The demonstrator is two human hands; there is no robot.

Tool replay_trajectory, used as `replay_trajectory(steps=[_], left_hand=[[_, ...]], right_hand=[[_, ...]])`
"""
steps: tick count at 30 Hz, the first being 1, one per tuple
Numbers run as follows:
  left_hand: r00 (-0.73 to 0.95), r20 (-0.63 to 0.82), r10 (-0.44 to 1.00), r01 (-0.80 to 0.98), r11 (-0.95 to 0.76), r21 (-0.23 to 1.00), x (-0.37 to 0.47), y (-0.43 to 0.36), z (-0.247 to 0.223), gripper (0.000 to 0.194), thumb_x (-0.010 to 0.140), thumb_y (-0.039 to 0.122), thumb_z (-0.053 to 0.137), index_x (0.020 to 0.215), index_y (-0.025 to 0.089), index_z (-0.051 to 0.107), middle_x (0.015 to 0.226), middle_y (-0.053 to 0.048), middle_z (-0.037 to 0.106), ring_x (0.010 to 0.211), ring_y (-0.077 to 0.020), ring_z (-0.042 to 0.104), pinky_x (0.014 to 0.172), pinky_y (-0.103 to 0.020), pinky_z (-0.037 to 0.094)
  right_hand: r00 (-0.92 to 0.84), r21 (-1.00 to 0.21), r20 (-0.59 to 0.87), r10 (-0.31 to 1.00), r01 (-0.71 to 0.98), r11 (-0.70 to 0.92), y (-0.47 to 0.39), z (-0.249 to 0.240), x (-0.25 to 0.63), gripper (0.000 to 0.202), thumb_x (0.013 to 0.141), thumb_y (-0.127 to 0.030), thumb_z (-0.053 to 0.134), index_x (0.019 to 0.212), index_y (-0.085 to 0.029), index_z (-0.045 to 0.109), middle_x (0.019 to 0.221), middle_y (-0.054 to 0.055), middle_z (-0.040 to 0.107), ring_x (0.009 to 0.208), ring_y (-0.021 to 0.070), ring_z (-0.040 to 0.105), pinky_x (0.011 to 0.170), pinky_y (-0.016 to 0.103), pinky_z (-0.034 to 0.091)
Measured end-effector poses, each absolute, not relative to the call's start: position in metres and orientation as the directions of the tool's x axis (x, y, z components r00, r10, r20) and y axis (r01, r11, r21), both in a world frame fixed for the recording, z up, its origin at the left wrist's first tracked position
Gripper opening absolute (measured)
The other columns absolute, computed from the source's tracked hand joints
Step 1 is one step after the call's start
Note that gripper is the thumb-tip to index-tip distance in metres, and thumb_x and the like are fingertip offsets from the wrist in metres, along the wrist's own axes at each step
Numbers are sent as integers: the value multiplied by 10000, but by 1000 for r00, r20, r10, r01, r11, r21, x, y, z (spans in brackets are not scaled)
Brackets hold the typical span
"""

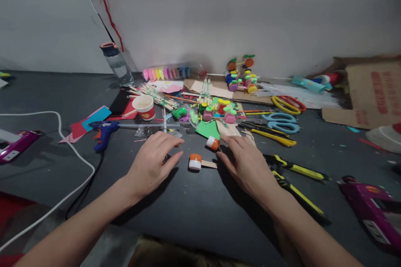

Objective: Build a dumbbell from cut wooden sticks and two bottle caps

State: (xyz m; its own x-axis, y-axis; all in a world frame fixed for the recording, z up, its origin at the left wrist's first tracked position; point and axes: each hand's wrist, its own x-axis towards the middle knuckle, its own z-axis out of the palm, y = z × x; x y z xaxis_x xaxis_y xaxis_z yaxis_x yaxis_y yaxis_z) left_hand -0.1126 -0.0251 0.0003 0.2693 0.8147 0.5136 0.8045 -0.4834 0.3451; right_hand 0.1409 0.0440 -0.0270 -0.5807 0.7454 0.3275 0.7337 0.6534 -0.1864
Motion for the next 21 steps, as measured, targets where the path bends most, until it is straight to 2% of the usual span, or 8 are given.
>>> replay_trajectory(steps=[4, 7, 11, 16, 21], left_hand=[[290, 518, 804, 783, -511, 355, -108, -22, 0, 161, 935, 173, 599, 1087, 131, 627, 965, -86, 693, 915, -226, 607, 818, -388, 500], [299, 522, 799, 769, -525, 363, -103, -19, -1, 152, 928, 162, 603, 1070, 121, 635, 958, -99, 695, 914, -238, 611, 817, -406, 506], [298, 537, 789, 753, -540, 375, -98, -15, -2, 135, 921, 149, 607, 1045, 113, 643, 941, -104, 696, 897, -236, 612, 818, -411, 511], [277, 558, 782, 743, -542, 392, -99, -12, -8, 127, 920, 158, 616, 1035, 115, 646, 925, -98, 693, 888, -227, 610, 812, -403, 510], [249, 579, 776, 729, -544, 416, -102, -11, -14, 119, 930, 147, 595, 1035, 125, 647, 915, -91, 698, 888, -217, 614, 808, -395, 505]], right_hand=[[-614, -154, 245, 751, 740, 655, 44, -23, 135, 356, 935, -199, 576, 1276, -97, 573, 1155, 163, 639, 1035, 328, 557, 885, 441, 481], [-635, -129, 175, 753, 743, 657, 49, -21, 129, 437, 928, -109, 537, 1364, -139, 533, 1110, 142, 648, 971, 309, 570, 850, 423, 477], [-639, -118, 116, 761, 752, 649, 55, -19, 121, 364, 913, -64, 517, 1253, -161, 603, 962, 114, 657, 913, 292, 576, 786, 383, 464], [-604, -177, 141, 785, 765, 620, 53, -17, 126, 80, 918, -174, 593, 995, -153, 599, 958, 112, 644, 905, 281, 584, 769, 366, 457], [-563, -267, 171, 808, 763, 588, 41, -13, 149, 141, 923, -247, 621, 1031, -175, 565, 1006, 91, 639, 899, 253, 609, 765, 347, 472]])
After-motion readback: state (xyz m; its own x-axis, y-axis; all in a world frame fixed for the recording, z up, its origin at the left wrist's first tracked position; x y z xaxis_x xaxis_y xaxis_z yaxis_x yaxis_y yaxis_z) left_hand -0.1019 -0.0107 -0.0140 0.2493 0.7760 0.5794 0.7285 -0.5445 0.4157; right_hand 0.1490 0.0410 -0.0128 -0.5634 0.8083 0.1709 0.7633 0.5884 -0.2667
